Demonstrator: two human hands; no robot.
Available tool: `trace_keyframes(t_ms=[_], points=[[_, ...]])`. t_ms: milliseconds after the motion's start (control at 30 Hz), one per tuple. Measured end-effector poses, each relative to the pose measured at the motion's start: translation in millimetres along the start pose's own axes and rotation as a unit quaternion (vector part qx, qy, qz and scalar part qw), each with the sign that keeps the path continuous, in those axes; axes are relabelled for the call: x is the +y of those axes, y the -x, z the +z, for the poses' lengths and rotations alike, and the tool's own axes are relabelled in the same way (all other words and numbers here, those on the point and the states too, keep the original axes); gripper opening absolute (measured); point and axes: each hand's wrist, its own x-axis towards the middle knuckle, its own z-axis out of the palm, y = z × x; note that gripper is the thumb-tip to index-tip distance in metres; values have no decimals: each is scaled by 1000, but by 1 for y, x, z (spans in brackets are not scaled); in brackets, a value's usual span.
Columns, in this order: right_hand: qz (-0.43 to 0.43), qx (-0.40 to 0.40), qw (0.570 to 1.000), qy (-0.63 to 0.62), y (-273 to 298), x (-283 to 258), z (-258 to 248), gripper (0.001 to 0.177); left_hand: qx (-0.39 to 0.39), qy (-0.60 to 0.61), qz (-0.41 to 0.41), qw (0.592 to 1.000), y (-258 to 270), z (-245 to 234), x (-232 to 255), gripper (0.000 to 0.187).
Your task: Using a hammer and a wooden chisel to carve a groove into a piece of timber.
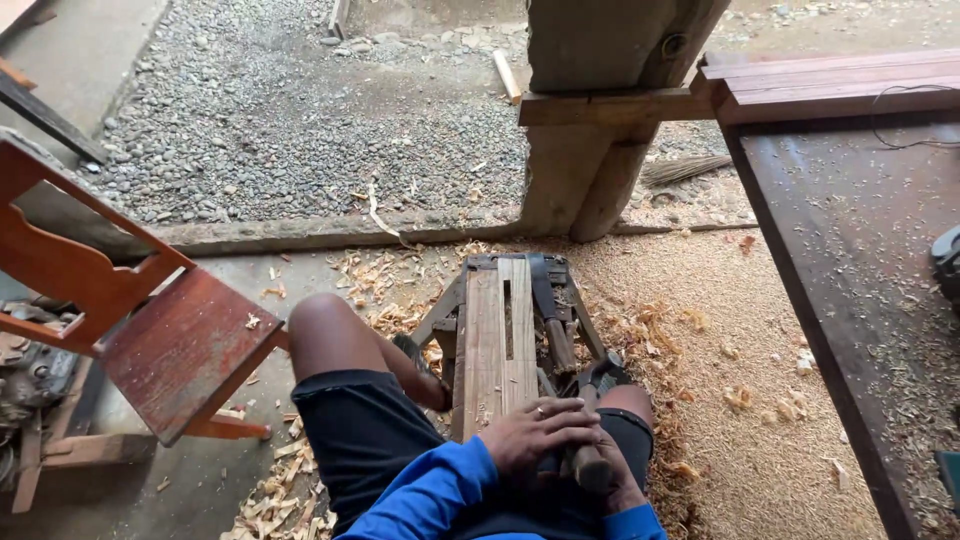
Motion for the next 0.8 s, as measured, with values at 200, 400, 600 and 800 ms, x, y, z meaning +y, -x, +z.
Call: trace_keyframes(t_ms=[200,400,600,800], points=[[43,-3,999,20,37,-6,97,25,113,126,-32,985,5,-22,-21,41],[4,128,992,-9,57,-10,128,23,391,50,-181,901,-9,-56,-64,32],[18,114,993,-34,46,-12,117,18,496,370,-271,737,15,-23,-127,21],[45,118,992,0,38,-12,110,18,504,385,-312,707,23,-4,-141,18]])
